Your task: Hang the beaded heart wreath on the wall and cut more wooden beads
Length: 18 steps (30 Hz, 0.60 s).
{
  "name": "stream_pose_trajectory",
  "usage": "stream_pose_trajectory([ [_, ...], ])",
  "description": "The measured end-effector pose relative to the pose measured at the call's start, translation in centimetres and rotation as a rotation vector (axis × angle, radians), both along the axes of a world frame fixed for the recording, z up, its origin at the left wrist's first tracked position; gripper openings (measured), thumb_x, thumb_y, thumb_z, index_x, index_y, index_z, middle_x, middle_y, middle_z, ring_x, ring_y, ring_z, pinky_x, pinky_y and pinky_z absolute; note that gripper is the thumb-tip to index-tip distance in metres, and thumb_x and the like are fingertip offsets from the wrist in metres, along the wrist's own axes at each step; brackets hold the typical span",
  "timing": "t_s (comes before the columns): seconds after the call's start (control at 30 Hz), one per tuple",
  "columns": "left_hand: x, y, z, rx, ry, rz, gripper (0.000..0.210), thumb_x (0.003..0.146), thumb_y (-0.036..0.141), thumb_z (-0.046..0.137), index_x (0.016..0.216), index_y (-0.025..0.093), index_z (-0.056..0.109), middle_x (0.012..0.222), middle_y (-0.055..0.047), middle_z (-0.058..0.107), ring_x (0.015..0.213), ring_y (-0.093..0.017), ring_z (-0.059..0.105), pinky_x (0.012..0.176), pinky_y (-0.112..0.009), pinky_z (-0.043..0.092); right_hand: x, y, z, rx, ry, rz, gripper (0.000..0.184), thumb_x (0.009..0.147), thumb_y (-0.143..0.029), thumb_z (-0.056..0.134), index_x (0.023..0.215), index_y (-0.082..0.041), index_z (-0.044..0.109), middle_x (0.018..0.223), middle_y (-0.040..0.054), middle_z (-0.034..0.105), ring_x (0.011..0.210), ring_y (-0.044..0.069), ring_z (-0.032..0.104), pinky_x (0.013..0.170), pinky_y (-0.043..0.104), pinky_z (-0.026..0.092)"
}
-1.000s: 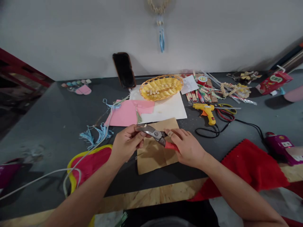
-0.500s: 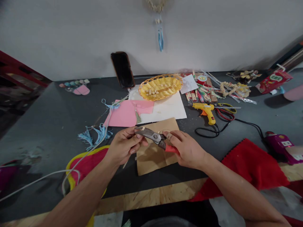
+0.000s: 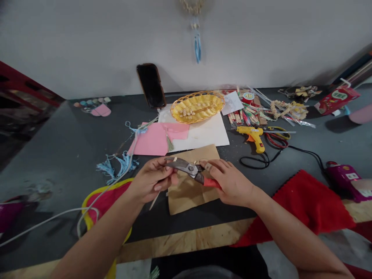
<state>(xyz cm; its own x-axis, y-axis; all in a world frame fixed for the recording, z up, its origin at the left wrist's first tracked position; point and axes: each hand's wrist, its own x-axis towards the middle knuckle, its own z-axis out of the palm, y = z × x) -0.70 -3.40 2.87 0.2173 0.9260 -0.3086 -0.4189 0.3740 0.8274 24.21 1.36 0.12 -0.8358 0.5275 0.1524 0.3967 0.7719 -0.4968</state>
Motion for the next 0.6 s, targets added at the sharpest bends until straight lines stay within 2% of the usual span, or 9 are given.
stream_pose_trajectory([
  [0.1, -0.4, 0.0, -0.1, -0.061, -0.097, -0.074, 0.03, 0.067, 0.031, 0.083, 0.071, 0.011, 0.062, 0.054, -0.007, 0.068, 0.027, 0.001, 0.026, 0.031, -0.014, 0.011, 0.1, 0.1, -0.2, 0.027, 0.027, 0.026, 0.08, 0.068, -0.002, 0.049, 0.145, -0.017, 0.032, 0.138, 0.0156, 0.051, 0.128, 0.027, 0.046, 0.104, 0.049, 0.045],
  [0.2, -0.5, 0.1, -0.4, -0.082, -0.124, -0.084, 0.029, 0.067, 0.03, 0.082, 0.071, 0.011, 0.062, 0.054, -0.007, 0.068, 0.027, 0.002, 0.025, 0.031, -0.013, 0.012, 0.1, 0.0, -0.2, 0.051, 0.039, 0.019, 0.082, 0.066, -0.002, 0.049, 0.145, -0.017, 0.032, 0.136, 0.0161, 0.052, 0.124, 0.028, 0.05, 0.101, 0.049, 0.047],
  [0.37, 0.0, 0.3, -0.8, -0.061, -0.014, 0.019, 0.033, 0.068, 0.035, 0.082, 0.073, 0.011, 0.061, 0.058, -0.006, 0.069, 0.031, 0.001, 0.029, 0.033, -0.014, 0.015, -0.3, -0.4, -0.2, 0.031, 0.025, -0.017, 0.081, 0.066, 0.0, 0.047, 0.145, -0.015, 0.034, 0.137, 0.0163, 0.052, 0.123, 0.028, 0.051, 0.102, 0.046, 0.049],
  [0.5, 0.8, 0.4, -1.2, 0.039, 0.226, 0.184, 0.035, 0.07, 0.042, 0.079, 0.078, 0.012, 0.063, 0.067, -0.007, 0.071, 0.039, -0.003, 0.042, 0.038, -0.016, 0.026, -0.5, -0.7, -0.4, 0.016, 0.003, -0.063, 0.077, 0.068, 0.0, 0.048, 0.143, -0.014, 0.037, 0.136, 0.0165, 0.052, 0.124, 0.029, 0.051, 0.103, 0.049, 0.048],
  [0.6, 1.1, 0.2, -1.0, 0.1, 0.27, 0.225, 0.035, 0.072, 0.042, 0.077, 0.077, 0.011, 0.063, 0.065, -0.006, 0.069, 0.038, -0.002, 0.036, 0.038, -0.017, 0.024, -0.4, -0.8, -0.1, -0.011, 0.019, -0.064, 0.078, 0.068, 0.001, 0.048, 0.143, -0.015, 0.037, 0.138, 0.0162, 0.052, 0.126, 0.028, 0.05, 0.105, 0.049, 0.047],
])
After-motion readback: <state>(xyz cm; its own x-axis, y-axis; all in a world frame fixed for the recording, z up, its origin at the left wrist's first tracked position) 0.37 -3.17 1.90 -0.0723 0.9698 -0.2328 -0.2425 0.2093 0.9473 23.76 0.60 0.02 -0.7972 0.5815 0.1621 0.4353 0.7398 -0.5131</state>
